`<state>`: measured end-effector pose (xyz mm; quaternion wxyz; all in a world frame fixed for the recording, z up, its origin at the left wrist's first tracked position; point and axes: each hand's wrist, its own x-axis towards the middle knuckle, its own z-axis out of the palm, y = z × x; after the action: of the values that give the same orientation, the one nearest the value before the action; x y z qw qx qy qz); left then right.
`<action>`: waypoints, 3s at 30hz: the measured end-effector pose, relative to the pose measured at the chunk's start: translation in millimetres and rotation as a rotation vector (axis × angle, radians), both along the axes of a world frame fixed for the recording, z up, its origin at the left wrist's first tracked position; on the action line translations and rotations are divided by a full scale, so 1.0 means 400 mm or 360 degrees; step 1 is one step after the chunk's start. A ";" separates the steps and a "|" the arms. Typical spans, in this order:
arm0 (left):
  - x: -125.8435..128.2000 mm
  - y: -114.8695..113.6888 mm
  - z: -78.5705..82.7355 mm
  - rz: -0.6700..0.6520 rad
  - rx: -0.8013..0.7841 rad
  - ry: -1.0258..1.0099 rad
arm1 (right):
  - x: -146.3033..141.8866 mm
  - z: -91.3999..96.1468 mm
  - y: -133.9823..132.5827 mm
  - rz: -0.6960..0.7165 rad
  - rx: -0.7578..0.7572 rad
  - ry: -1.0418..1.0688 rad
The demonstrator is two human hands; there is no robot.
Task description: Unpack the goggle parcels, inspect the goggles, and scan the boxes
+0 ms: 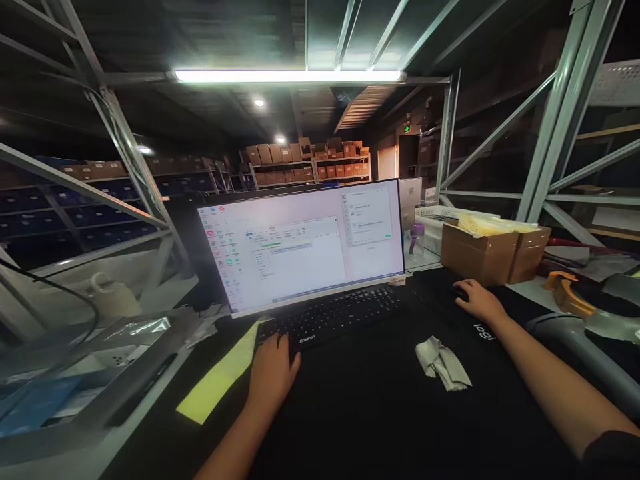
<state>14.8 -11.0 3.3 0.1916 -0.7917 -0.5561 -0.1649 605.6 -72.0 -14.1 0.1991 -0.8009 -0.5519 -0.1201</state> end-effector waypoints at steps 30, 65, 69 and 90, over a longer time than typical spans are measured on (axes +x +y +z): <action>0.003 0.001 0.010 0.0003 -0.0043 0.0016 | -0.002 0.004 -0.008 0.0028 -0.0002 0.0011; -0.003 0.003 0.000 -0.0007 -0.0019 0.0025 | -0.021 0.018 -0.017 0.0001 -0.0030 -0.0027; -0.003 0.004 0.002 -0.0015 -0.0029 0.0025 | -0.024 0.021 -0.018 -0.0015 -0.0035 -0.0017; -0.007 0.014 -0.011 -0.0013 -0.0006 0.0028 | -0.012 0.018 -0.016 -0.0011 -0.0023 0.0010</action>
<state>12.0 -5.4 -1.0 0.1942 -0.7957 -0.5516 -0.1576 600.8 -78.5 -6.9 0.1946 -0.8046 -0.5493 -0.1143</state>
